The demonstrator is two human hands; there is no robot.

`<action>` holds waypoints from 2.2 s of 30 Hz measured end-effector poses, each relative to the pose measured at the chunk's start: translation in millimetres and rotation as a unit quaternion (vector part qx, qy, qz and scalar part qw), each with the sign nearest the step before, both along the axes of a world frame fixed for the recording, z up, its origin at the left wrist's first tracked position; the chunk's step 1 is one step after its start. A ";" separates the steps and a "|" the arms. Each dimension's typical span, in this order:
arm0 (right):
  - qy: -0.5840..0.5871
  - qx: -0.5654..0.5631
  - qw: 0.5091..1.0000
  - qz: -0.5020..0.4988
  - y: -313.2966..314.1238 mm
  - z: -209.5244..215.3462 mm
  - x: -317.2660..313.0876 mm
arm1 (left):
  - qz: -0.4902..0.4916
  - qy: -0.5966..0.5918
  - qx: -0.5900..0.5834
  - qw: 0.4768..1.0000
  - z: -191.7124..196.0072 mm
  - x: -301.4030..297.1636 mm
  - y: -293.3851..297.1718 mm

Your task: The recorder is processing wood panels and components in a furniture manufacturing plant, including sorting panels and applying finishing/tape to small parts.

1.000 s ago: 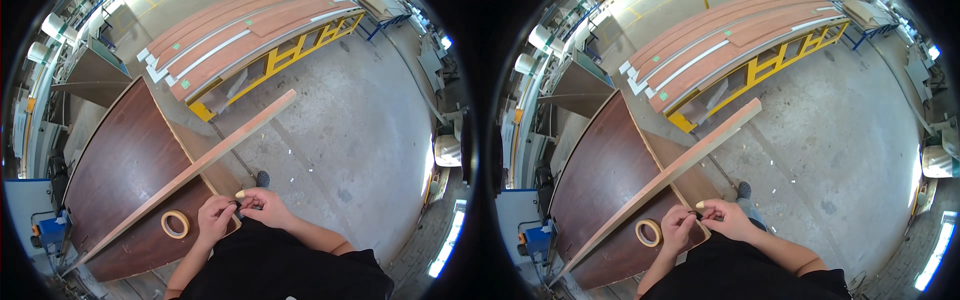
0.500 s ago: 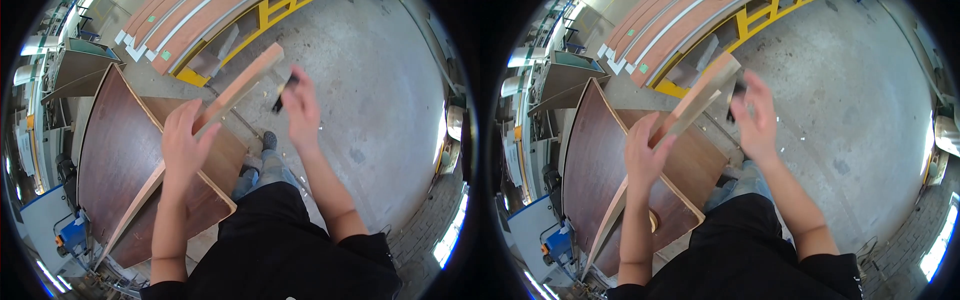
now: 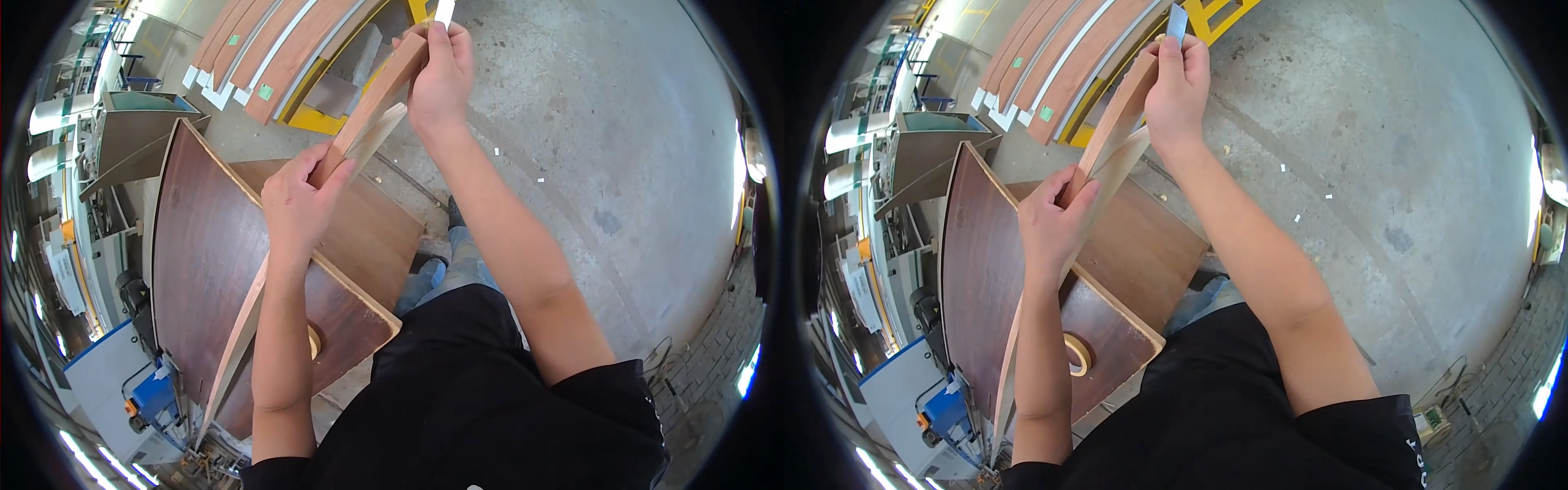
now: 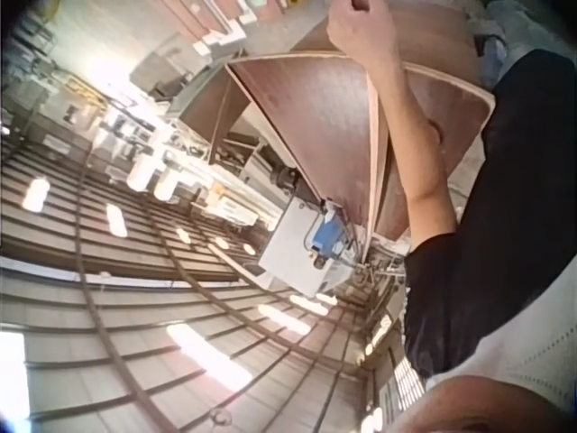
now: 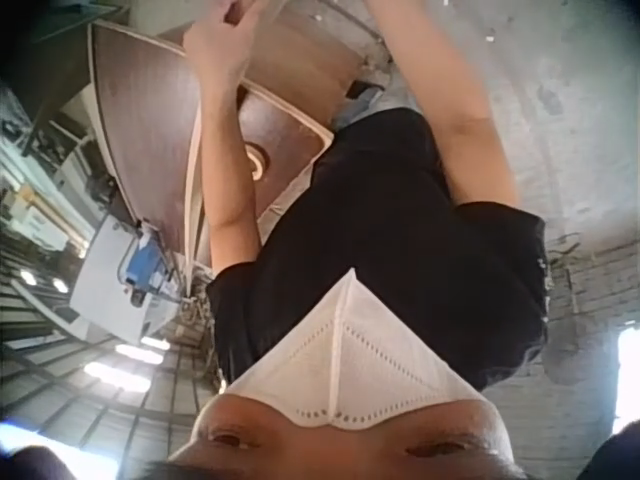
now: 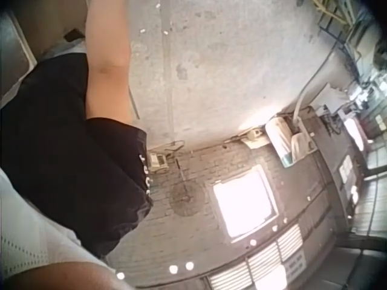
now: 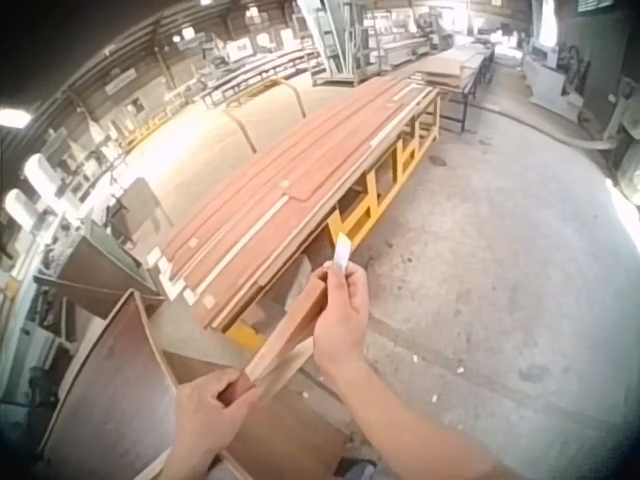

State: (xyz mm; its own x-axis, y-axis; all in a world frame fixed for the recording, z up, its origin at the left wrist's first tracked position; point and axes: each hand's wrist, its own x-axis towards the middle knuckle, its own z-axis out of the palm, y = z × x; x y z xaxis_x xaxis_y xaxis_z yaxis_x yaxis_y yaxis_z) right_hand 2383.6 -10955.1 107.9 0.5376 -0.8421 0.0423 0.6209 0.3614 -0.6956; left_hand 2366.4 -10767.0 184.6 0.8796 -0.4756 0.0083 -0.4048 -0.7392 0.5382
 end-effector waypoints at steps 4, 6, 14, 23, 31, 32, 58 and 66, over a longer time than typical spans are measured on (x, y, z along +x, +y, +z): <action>0.016 0.033 0.999 0.007 -2.5 -14.2 -5.9 | -0.002 0.014 0.013 1.000 3.0 1.4 -5.2; 0.022 0.048 0.999 0.013 -1.2 -12.8 -6.4 | 0.002 0.015 0.015 1.000 4.6 1.4 -5.7; 0.052 0.075 0.995 -0.029 9.5 -19.3 1.9 | 0.012 0.028 -0.010 0.999 1.1 0.6 -5.4; 0.109 -0.081 0.979 -0.155 13.0 -3.1 18.2 | 0.022 0.028 0.029 0.999 -5.3 4.6 0.5; 0.086 -0.046 0.977 -0.188 17.6 -9.5 19.1 | 0.005 0.027 -0.033 0.999 -12.7 6.2 10.7; 0.090 -0.036 0.979 -0.178 17.6 -8.8 19.1 | 0.005 0.027 -0.032 0.999 -12.3 6.0 10.3; 0.212 -0.369 0.905 0.011 50.8 24.3 -102.2 | 0.039 0.071 -0.133 0.988 -13.4 5.4 15.0; 0.314 -0.394 0.856 0.115 83.4 14.0 -108.4 | -0.115 -0.032 -0.032 0.992 6.8 5.6 21.2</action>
